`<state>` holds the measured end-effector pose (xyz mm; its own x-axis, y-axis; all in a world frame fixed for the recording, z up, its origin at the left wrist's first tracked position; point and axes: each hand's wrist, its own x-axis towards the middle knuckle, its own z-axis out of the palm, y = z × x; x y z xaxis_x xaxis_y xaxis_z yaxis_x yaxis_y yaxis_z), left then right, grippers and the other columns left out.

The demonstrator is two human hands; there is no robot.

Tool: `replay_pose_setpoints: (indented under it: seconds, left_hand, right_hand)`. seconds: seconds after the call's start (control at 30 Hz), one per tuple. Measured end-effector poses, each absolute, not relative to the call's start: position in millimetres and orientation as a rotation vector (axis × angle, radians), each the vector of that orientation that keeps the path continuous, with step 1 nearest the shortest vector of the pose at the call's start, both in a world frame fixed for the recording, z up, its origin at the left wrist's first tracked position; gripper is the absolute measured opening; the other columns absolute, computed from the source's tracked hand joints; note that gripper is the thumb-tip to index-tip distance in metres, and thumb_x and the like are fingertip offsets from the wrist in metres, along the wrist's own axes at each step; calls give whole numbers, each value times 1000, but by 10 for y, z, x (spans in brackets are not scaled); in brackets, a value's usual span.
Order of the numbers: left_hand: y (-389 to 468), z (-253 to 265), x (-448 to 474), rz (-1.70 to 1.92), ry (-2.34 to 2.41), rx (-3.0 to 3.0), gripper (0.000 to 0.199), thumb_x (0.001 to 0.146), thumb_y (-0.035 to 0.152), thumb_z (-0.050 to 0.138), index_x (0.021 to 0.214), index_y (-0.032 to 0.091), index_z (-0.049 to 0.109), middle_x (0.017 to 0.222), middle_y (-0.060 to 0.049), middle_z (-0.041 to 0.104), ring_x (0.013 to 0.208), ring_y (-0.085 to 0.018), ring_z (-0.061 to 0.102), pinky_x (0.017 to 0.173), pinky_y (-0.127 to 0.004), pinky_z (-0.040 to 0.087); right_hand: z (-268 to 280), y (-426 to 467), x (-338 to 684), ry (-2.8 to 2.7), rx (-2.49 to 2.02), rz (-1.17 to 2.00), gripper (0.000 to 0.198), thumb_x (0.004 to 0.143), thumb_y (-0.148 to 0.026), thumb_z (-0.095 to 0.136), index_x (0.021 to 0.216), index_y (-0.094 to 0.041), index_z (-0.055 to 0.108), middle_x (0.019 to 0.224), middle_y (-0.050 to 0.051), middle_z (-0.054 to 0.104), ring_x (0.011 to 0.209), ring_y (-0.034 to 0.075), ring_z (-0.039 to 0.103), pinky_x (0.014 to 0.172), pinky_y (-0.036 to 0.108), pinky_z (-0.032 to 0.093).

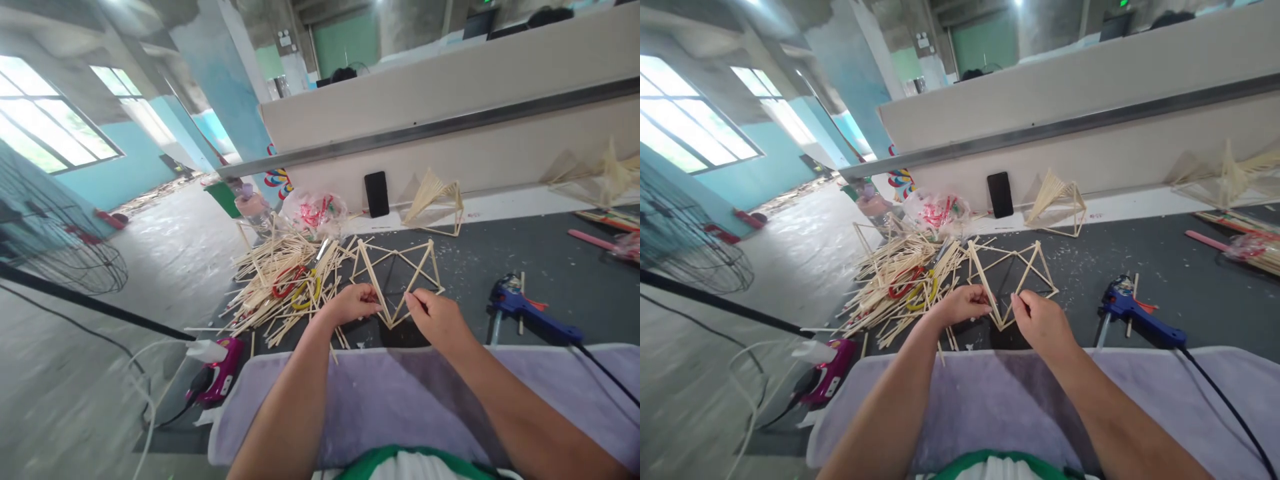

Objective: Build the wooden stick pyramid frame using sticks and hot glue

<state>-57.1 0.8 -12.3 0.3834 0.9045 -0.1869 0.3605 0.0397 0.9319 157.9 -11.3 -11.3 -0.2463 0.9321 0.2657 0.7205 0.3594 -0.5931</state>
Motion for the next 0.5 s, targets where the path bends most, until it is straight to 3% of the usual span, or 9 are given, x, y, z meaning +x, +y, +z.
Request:
replay_pose_setpoints:
  seconds: [0.2, 0.5]
  left_hand:
    - [5, -127, -584, 528, 1142, 1642, 27, 63, 26, 70, 84, 13, 61, 71, -1, 61, 66, -12, 55, 60, -23, 42]
    - [-19, 64, -696, 569, 1227, 1612, 34, 65, 29, 66, 95, 14, 62, 64, 3, 54, 56, -8, 49, 54, -20, 37]
  right_hand:
    - [-116, -80, 1597, -1970, -1399, 444, 41, 86, -45, 37, 55, -19, 44, 47, -2, 42, 47, 11, 38, 50, 24, 25]
    - [-40, -121, 1615, -1892, -1312, 478, 40, 87, -41, 37, 54, -18, 39, 47, -4, 38, 48, 9, 37, 51, 23, 26]
